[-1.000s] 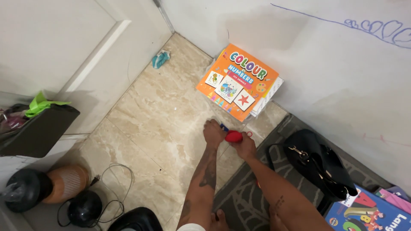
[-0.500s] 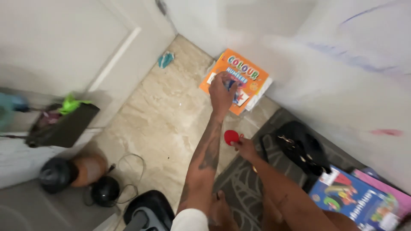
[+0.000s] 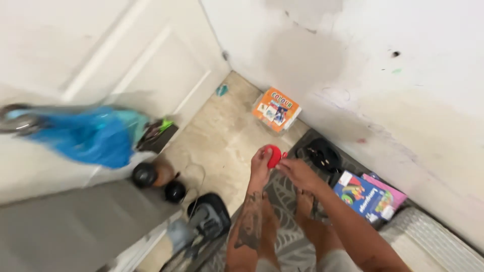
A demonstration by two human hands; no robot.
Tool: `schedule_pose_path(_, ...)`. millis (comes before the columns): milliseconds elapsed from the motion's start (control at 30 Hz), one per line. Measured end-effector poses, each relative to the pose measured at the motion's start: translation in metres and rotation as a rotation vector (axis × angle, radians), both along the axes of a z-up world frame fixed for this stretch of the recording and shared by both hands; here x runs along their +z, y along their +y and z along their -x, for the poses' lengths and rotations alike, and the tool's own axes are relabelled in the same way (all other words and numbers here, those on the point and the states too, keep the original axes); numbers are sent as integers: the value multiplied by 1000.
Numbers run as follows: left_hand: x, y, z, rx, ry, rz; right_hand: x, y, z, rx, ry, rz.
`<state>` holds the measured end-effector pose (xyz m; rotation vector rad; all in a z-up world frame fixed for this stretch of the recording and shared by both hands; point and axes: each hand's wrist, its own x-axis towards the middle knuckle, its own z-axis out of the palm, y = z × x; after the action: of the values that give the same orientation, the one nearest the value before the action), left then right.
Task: The person organizes a room by putting away toys, books, and educational materials into containers.
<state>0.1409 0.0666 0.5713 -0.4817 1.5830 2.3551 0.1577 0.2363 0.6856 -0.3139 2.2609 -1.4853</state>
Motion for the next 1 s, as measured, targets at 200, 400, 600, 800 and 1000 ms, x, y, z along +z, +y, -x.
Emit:
schedule_pose_path(200, 162, -27, -30, -24, -91, -307, 169, -42, -33, 49, 332, -348)
schedule_pose_path(400, 243, -55, -69, 450, 181, -275, 265, -72, -57, 77, 497, -298)
schedule_pose_path(600, 304, -75, -133, 669, 384, -298, 305, -70, -51, 236, 752, 182)
schedule_pose_path(800, 334, -54, -210, 352, 342, 75, 333, -83, -69, 645, 703, 0)
schedule_pose_path(1000, 305, -31, -268, 1005, 261, -287, 321, -97, -130, 952, 859, -252)
